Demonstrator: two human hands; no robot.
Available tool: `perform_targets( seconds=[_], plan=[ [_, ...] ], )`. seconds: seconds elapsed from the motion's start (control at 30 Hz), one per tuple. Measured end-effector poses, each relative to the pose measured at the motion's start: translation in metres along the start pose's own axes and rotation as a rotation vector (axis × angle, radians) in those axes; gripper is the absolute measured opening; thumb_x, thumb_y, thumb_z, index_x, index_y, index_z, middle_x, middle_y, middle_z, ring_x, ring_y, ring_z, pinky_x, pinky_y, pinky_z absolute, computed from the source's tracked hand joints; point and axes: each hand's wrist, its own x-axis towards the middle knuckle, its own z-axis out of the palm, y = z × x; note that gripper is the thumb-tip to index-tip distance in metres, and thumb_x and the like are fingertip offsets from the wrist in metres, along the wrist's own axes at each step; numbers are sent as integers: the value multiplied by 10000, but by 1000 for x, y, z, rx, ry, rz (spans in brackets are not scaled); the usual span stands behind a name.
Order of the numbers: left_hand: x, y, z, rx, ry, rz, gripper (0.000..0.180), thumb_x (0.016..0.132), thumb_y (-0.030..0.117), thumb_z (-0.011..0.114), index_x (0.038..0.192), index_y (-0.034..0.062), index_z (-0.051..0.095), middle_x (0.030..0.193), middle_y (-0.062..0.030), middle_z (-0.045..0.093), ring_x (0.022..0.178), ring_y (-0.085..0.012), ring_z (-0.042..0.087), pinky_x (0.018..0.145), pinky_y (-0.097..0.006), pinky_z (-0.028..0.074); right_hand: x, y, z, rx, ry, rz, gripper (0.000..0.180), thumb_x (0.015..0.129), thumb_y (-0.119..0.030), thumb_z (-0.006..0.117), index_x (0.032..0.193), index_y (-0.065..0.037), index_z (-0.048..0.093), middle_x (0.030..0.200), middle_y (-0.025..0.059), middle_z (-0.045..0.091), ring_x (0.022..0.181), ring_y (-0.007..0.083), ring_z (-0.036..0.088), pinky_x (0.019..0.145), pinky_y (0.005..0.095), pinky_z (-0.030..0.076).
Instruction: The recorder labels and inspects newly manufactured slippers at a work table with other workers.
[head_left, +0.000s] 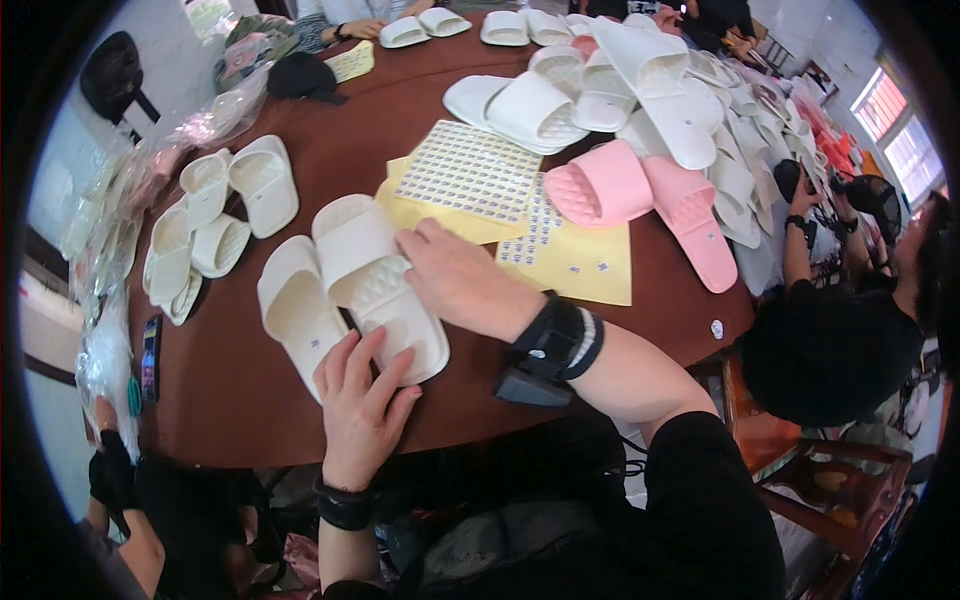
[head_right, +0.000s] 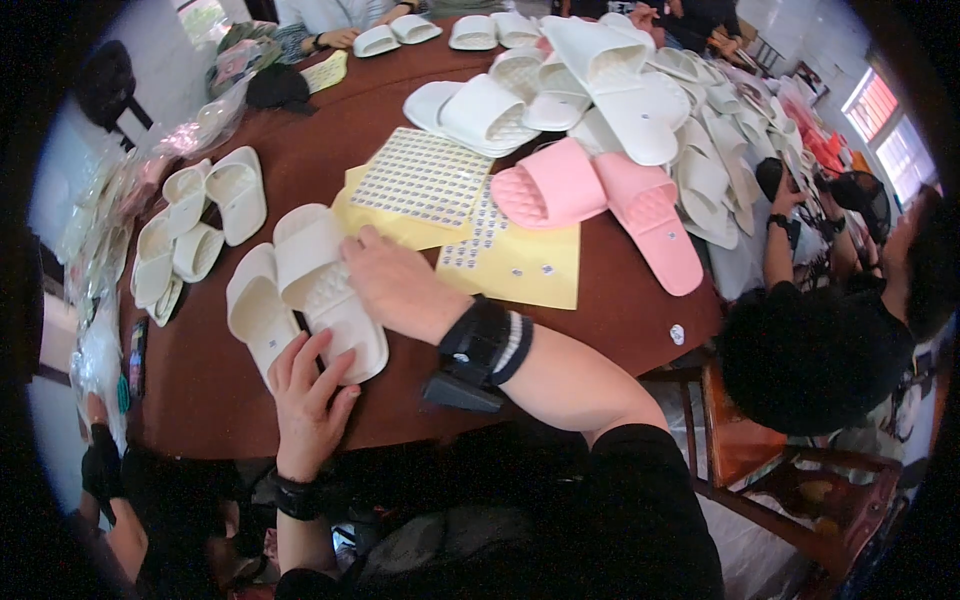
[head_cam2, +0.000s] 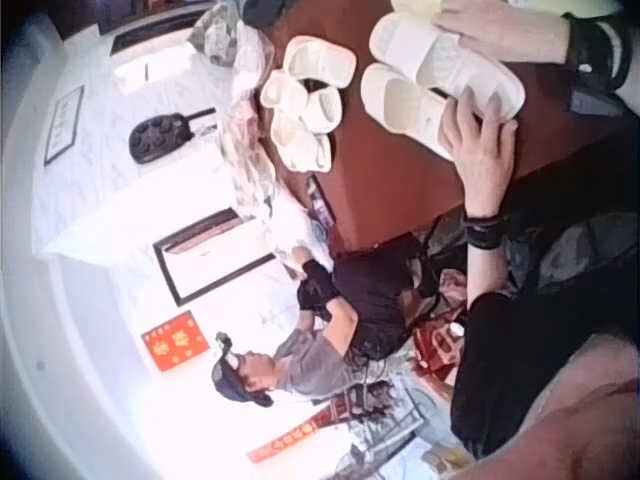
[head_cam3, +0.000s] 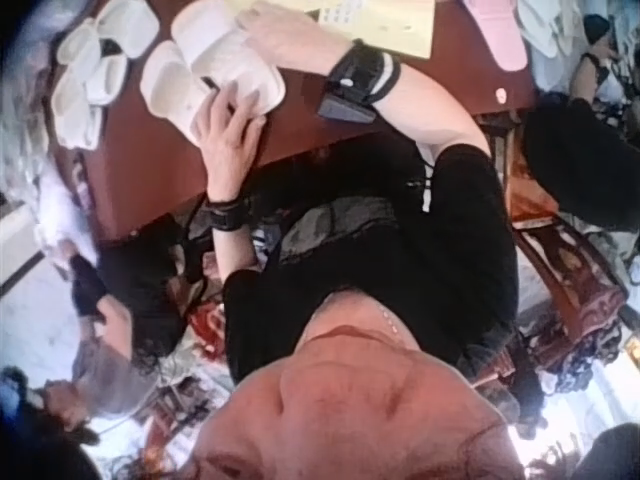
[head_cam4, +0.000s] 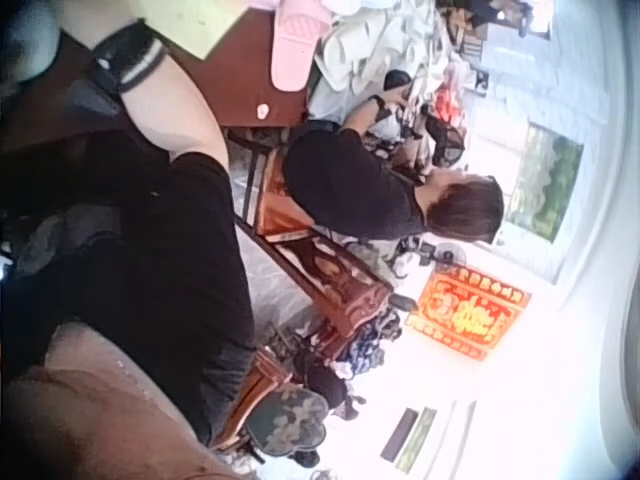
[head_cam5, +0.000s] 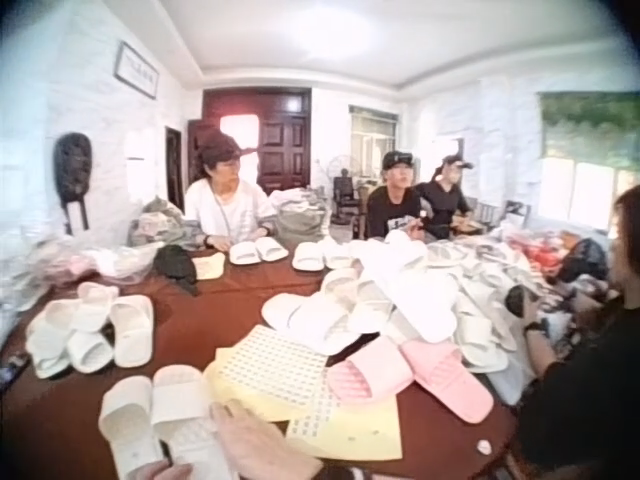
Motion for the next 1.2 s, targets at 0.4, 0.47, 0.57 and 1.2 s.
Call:
perform_targets(
  seconds=[0.4,0.47,0.57,1.2],
  plan=[
    [-1,-2,0,-93,94,12,365,732,181,732,1089,137,677,1260,-119,549,1198,-351,472,992,-462,353,-25,-23,-92,189,182,-89,171,846,-60,587,996,14,621,927,167,638,895,312,615,793,377,489],
    [-1,-2,1,-85,107,16,370,723,166,734,1087,132,676,1264,-121,548,1195,-354,475,988,-466,359,-39,-11,-110,155,139,-12,161,851,-53,591,996,9,619,899,154,640,833,268,619,750,350,489],
    [-2,-2,1,-93,98,8,367,723,160,732,1083,119,671,1261,-122,546,1188,-348,475,989,-470,357,-61,16,-121,32,141,51,135,851,-31,584,978,10,604,824,131,620,722,234,590,678,323,481],
    [-1,-1,0,-85,86,2,356,737,150,710,1086,101,662,1280,-120,540,1205,-352,463,1003,-472,342,-101,68,-86,-80,75,277,184,845,-31,563,1027,-8,570,937,186,616,851,341,616,742,386,506]
  ],
)
